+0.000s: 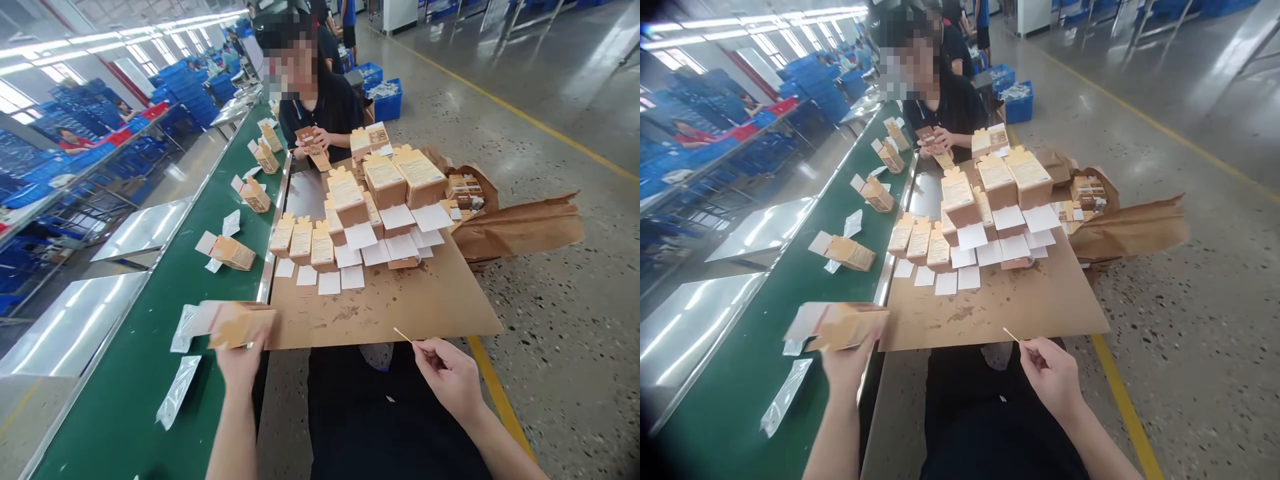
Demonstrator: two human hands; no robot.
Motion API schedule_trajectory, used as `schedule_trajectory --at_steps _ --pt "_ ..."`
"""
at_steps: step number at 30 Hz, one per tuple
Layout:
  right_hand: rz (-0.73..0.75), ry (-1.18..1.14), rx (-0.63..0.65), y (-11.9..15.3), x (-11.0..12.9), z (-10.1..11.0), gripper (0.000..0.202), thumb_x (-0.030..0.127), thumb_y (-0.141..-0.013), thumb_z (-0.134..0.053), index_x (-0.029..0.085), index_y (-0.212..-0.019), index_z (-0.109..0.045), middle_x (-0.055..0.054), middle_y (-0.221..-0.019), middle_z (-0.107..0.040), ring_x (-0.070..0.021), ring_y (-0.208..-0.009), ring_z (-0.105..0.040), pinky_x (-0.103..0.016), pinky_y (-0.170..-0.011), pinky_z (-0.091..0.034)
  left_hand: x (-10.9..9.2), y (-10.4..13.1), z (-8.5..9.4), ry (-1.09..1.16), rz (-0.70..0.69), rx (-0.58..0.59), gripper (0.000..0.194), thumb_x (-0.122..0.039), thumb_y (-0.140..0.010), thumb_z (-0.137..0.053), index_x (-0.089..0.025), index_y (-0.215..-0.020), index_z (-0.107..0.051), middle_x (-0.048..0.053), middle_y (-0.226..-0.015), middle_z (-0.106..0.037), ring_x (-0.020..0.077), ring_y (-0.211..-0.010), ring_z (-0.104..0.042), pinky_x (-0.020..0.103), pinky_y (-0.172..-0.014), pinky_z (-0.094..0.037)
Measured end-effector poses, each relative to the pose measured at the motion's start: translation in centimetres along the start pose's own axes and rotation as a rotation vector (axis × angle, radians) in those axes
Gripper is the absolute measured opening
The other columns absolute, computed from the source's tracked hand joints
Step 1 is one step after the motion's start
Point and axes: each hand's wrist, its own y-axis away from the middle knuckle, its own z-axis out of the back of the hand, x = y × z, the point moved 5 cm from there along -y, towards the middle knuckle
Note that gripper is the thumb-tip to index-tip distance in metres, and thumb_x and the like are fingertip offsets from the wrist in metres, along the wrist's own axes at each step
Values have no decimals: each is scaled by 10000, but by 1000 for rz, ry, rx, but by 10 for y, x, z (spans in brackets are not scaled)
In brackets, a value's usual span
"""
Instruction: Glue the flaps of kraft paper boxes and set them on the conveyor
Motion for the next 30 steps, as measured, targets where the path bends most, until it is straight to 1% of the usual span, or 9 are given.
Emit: schedule_trajectory --at_steps 3,5,9,12,15,18,25,28,30 --pt "21 -19 -7 -8 1 -1 272 261 -1058 -776 254 -786 -760 32 -607 -657 -140 -466 -588 -256 -467 -511 14 -41 56 -30 15 -201 898 -486 -590 -1102 -204 -1338 -694 201 -1448 -817 490 -1520 -723 700 -1333 -548" --pt "43 -44 6 -16 5 -6 264 252 -1050 -777 252 -786 -757 37 -602 -655 -135 -459 -587 -243 -459 -511 25 -60 69 -44 90 -291 918 -404 -565 -1099 -213 -1341 -646 201 -1428 -805 476 -1473 -751 707 -1315 -561" --pt "73 -77 51 -31 13 -9 270 260 -1061 -768 252 -791 -772 33 -596 -665 -132 -455 -594 -228 -457 -522 43 -71 55 -30 158 -285 927 -373 -554 -1095 -237 -1319 -589 167 -1363 -757 453 -1411 -759 710 -1315 -550" --pt "51 -39 11 -31 8 6 286 310 -1060 -781 259 -778 -784 24 -590 -672 -139 -441 -589 -239 -451 -537 44 -45 50 -42 -39 -465 1055 -421 -553 -1092 -235 -1431 -538 181 -1473 -629 425 -1457 -684 670 -1310 -557" --pt "-17 11 -43 -22 -2 24 298 406 -1051 -810 266 -787 -816 -5 -621 -721 -167 -450 -626 -269 -456 -580 36 -16 40 -31 -279 -631 906 -441 -650 -1009 -250 -1395 -530 162 -1457 -557 375 -1324 -690 651 -1188 -634" --pt "-82 47 -113 -15 -7 33 362 503 -1063 -789 275 -784 -820 -10 -622 -722 -181 -454 -633 -289 -454 -584 9 -30 1 75 -378 -465 659 -430 -756 -925 -261 -1283 -566 88 -1289 -590 292 -1128 -709 580 -1106 -661" --pt "-31 -33 -32 -24 8 12 351 451 -1071 -784 270 -770 -805 0 -591 -683 -173 -460 -614 -277 -454 -557 -73 -155 -132 60 -70 67 403 -531 -927 -809 -205 -1153 -740 167 -1251 -790 350 -1297 -756 490 -1170 -601" --pt "-8 -58 -42 -25 12 11 306 380 -1069 -781 284 -779 -796 0 -586 -672 -187 -444 -601 -302 -434 -546 -81 -164 -152 -22 -31 201 368 -530 -835 -909 -211 -950 -764 191 -1086 -852 417 -1215 -801 525 -1127 -614" --pt "0 -57 -68 -23 13 15 272 349 -1057 -795 297 -790 -793 4 -592 -678 -192 -435 -600 -312 -420 -535 -76 -151 -143 -59 -29 227 356 -530 -807 -923 -233 -910 -756 174 -1034 -863 414 -1149 -821 525 -1077 -638"
